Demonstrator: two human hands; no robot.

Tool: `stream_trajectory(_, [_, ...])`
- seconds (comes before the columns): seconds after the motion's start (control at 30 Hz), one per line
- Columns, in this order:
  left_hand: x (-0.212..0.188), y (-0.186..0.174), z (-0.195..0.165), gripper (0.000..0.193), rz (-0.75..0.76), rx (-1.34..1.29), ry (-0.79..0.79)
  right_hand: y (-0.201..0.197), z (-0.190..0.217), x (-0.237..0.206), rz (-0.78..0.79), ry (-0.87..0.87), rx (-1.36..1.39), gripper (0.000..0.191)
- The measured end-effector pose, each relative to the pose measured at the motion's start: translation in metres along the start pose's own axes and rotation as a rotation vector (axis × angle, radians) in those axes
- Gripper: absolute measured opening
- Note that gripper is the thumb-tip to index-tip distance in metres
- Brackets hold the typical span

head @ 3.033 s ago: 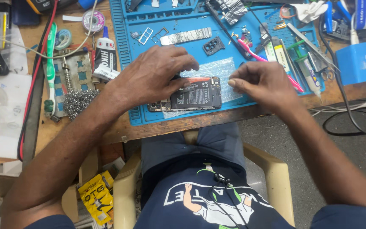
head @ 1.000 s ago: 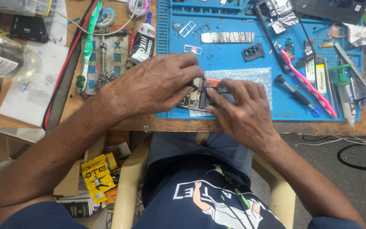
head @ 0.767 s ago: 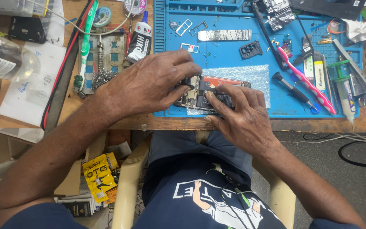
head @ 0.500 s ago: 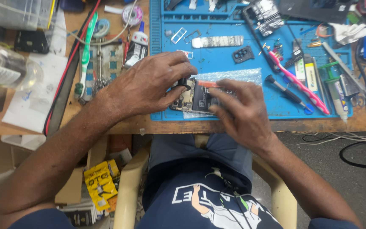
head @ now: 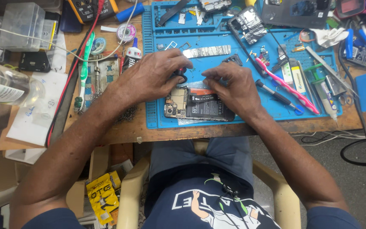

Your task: The person repairs a disassembled smartphone on a blue work mat. They pick up small components, use a yellow-handled screwdriver to pry and unscrew parts near the battery, reposition the phone body, and handle a toothbrush and other small parts while working across the board.

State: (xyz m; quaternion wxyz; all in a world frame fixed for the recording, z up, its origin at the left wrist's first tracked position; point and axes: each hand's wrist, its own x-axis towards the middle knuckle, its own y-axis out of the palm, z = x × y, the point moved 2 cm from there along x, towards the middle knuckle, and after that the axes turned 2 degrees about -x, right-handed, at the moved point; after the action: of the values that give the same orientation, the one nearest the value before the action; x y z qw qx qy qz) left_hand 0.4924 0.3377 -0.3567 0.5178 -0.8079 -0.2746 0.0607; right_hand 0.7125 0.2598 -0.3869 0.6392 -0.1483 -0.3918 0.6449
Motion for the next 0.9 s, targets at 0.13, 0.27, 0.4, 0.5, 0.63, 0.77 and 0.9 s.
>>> stream_trajectory(0.13, [-0.003, 0.003, 0.003, 0.023, 0.039, 0.028, -0.023, 0.0, -0.001, 0.001, -0.012, -0.016, -0.058, 0.014])
stream_trajectory(0.27, [-0.001, 0.005, 0.004, 0.02, 0.044, 0.114, 0.07, 0.0, -0.002, -0.001, -0.039, -0.07, -0.154, 0.011])
stream_trajectory(0.4, [0.002, 0.006, 0.003, 0.023, 0.113, 0.148, 0.065, 0.002, -0.003, -0.002, -0.034, -0.075, -0.191, 0.009])
stream_trajectory(0.5, [0.003, 0.001, 0.001, 0.02, 0.138, 0.163, 0.077, 0.003, -0.002, 0.0, -0.028, -0.079, -0.179, 0.008])
stream_trajectory(0.63, [0.006, -0.006, -0.004, 0.016, 0.191, 0.191, 0.065, 0.006, -0.004, 0.0, -0.054, -0.125, -0.194, 0.008])
stream_trajectory(0.77, [0.014, -0.006, -0.013, 0.021, 0.267, 0.146, 0.032, -0.022, -0.014, -0.013, -0.083, -0.143, -0.143, 0.016])
stream_trajectory(0.9, [0.019, -0.008, -0.02, 0.03, 0.357, 0.206, -0.048, -0.099, -0.029, -0.035, -0.241, 0.021, -0.149, 0.022])
